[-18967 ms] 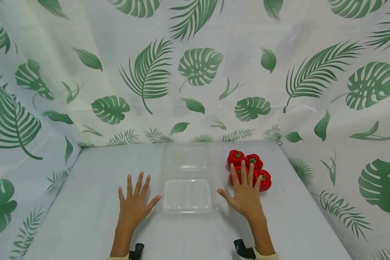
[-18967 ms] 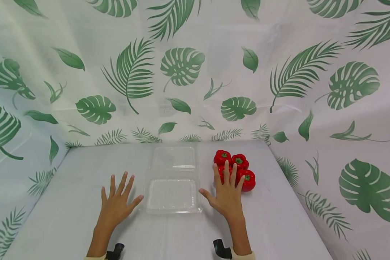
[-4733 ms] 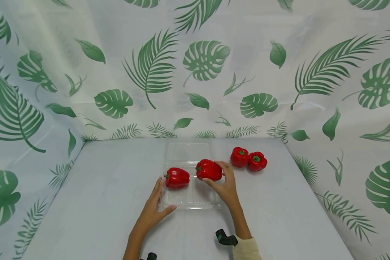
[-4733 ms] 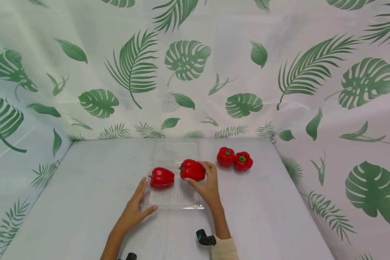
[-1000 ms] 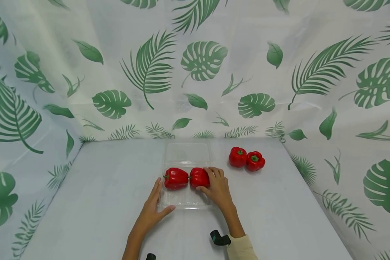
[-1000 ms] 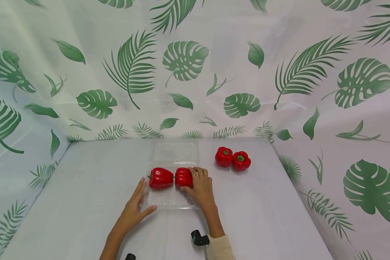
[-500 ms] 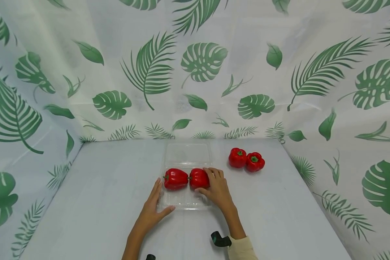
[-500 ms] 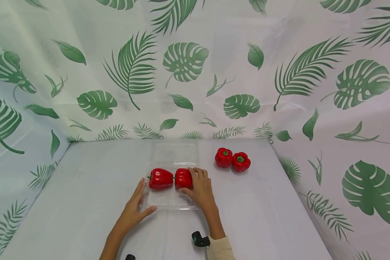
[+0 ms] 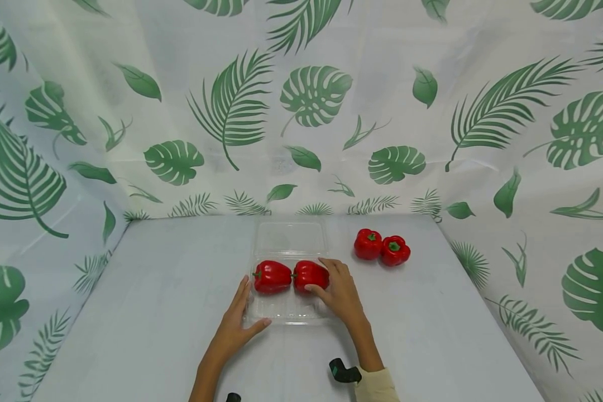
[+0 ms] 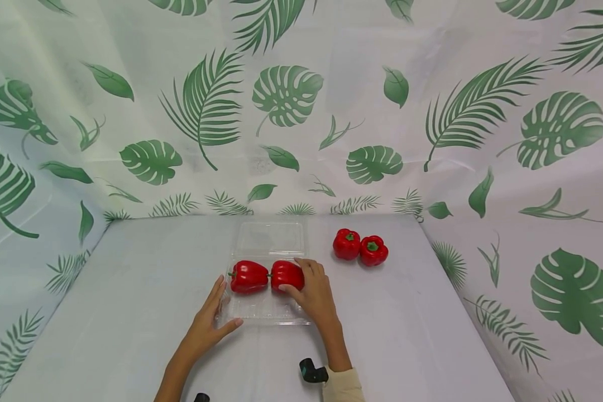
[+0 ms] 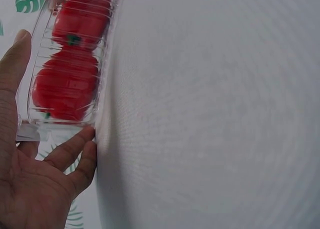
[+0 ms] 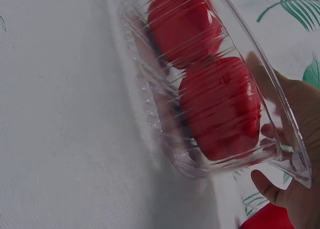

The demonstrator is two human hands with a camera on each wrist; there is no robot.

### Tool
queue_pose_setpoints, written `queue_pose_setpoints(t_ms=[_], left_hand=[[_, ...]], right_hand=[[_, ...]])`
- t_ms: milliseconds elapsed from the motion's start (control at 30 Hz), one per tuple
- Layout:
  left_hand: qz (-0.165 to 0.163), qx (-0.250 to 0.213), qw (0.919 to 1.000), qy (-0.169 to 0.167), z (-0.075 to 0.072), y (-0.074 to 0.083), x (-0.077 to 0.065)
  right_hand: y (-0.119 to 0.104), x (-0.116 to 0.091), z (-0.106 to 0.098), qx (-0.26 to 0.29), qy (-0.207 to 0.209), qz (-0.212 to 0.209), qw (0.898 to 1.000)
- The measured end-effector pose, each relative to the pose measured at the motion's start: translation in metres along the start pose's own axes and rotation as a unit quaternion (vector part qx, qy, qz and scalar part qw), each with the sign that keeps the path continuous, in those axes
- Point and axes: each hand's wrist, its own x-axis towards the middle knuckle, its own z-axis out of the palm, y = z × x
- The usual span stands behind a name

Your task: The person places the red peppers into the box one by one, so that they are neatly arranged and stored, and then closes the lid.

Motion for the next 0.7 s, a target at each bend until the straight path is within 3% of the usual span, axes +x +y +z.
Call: queue_pose_setpoints(t_ms=[233, 367, 500, 700], left_hand=[[0.001, 0.007, 1.0, 0.001, 0.0, 0.0, 0.0], [-0.002, 0.006, 1.0, 0.002, 0.001, 0.0, 0.0], [-0.003, 0.004, 1.0, 0.003, 0.001, -0.001, 0.0], [0.005, 0.003, 1.0, 0.006, 0.001, -0.003, 0.001]], right_hand=[[0.011, 0.002, -0.01, 0.031, 0.066, 0.024, 0.997], [0.019, 0.001, -0.015, 0.05, 0.127, 0.051, 0.989], [0.027, 0.001, -0.02, 0.082, 0.206, 0.085, 0.971], [0.046, 0.003, -0.024, 0.125, 0.313, 0.131, 0.932]])
